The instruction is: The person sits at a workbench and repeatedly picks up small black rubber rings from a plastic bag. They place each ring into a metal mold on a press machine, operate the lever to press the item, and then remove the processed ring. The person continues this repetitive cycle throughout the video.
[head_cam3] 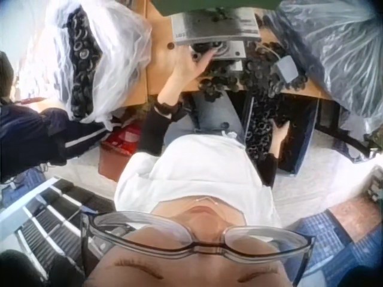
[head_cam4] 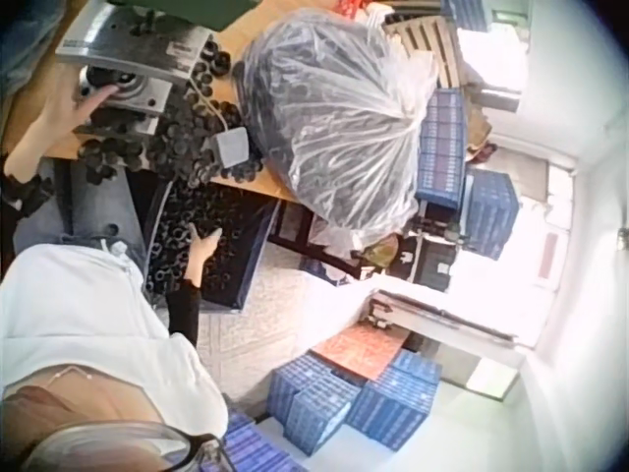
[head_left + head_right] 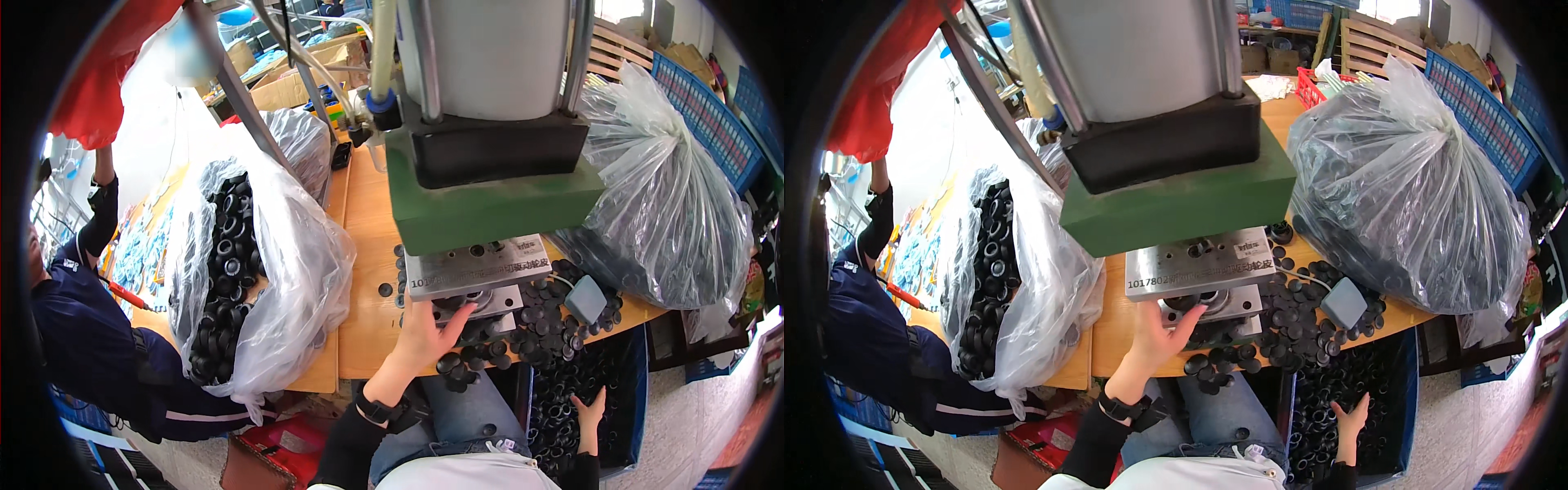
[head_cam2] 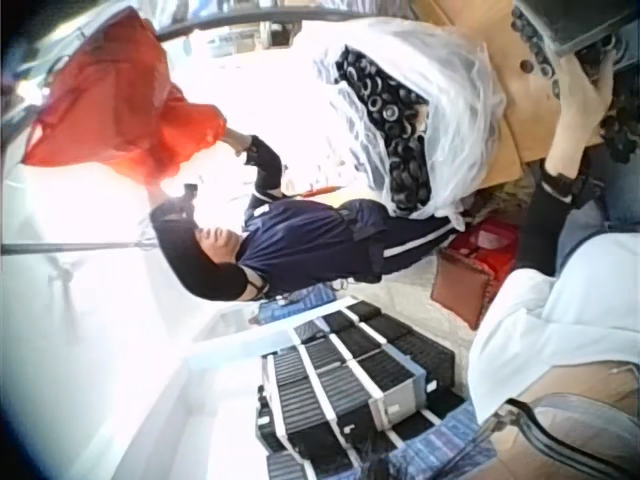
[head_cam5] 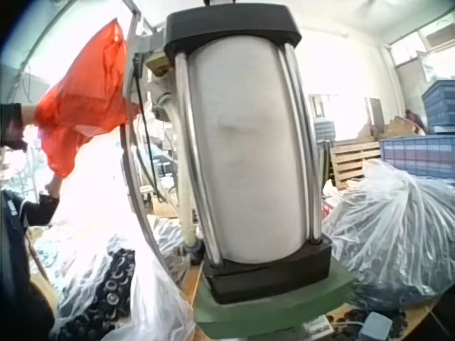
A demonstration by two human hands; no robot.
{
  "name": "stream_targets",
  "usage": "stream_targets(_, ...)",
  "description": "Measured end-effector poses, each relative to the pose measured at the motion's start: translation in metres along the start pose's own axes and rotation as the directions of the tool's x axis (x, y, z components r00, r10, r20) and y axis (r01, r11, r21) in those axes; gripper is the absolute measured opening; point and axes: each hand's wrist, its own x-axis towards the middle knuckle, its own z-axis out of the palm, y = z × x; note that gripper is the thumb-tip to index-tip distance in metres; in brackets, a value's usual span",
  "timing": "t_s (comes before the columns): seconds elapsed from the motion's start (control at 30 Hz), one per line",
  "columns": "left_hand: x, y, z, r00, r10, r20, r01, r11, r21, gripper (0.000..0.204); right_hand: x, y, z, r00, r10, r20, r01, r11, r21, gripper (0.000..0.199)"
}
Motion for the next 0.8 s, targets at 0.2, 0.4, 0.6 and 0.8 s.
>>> stream_targets(0.2,0.006,0.012,0.003,0.976,-0.107,-0.19,0.116,0.993,0.036,0.043,0.025,-0.052,-0.025,0.995,0.049,0.085,-0.071,0.956,0.286,0.086)
stream_targets(0.4,0.003,0.042,0.002,0.944,-0.282,-0.173,0.307,0.941,0.144,0.031,0.039,-0.093,-0.037,0.997,-0.054,0.059,0.026,0.917,0.397,0.074)
stream_targets(0.6,0.0,0.043,0.011,0.964,-0.157,-0.216,0.193,0.968,0.158,0.029,0.037,-0.126,-0.058,0.992,-0.066,0.103,0.011,0.887,0.461,0.069)
stream_targets(0.8,0.007,0.038,0.019,0.976,-0.125,-0.179,0.169,0.952,0.257,0.029,0.041,-0.14,-0.066,0.989,-0.103,0.106,0.038,0.872,0.489,0.066)
